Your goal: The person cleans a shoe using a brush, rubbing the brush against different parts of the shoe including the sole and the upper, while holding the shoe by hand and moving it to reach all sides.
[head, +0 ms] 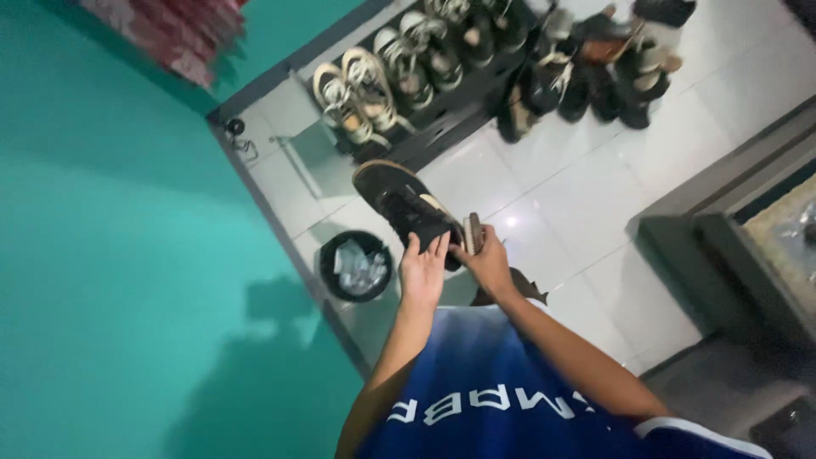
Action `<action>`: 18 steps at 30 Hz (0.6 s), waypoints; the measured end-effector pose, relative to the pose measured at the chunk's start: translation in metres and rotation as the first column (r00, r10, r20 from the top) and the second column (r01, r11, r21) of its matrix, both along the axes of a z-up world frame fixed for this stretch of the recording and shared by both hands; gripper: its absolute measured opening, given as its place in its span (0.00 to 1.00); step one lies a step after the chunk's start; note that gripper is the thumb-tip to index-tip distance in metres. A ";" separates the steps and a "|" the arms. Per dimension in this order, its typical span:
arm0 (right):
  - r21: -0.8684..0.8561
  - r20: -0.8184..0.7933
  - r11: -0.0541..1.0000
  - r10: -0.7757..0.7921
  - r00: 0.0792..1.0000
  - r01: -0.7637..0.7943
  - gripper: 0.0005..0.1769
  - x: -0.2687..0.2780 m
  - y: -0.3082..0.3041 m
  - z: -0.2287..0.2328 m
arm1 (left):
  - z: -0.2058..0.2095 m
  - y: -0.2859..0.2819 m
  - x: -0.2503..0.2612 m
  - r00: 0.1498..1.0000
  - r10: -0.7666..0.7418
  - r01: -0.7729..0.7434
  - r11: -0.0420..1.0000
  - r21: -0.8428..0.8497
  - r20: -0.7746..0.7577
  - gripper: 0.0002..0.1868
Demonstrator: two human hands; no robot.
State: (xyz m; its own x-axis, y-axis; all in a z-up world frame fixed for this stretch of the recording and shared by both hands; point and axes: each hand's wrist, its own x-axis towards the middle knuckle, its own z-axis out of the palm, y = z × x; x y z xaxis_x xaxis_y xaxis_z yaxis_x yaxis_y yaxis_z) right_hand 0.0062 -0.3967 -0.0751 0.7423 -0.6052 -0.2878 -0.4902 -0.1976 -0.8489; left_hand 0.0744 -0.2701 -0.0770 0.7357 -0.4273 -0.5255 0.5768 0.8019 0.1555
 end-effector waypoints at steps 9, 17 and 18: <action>0.136 -0.211 0.991 0.021 0.977 0.008 0.31 -0.004 -0.184 -0.034 | -0.043 -0.155 -0.009 0.992 -0.125 0.125 0.992 0.015 -0.035 0.26; 0.297 -0.237 0.942 -0.087 0.968 0.157 0.28 -0.040 -0.244 -0.086 | -0.101 -0.209 0.005 0.908 -0.380 0.406 0.902 0.149 -0.174 0.21; 0.259 -0.283 0.950 -0.096 0.954 0.172 0.27 -0.041 -0.250 -0.089 | -0.099 -0.215 0.009 0.884 -0.434 0.462 0.868 0.180 -0.173 0.21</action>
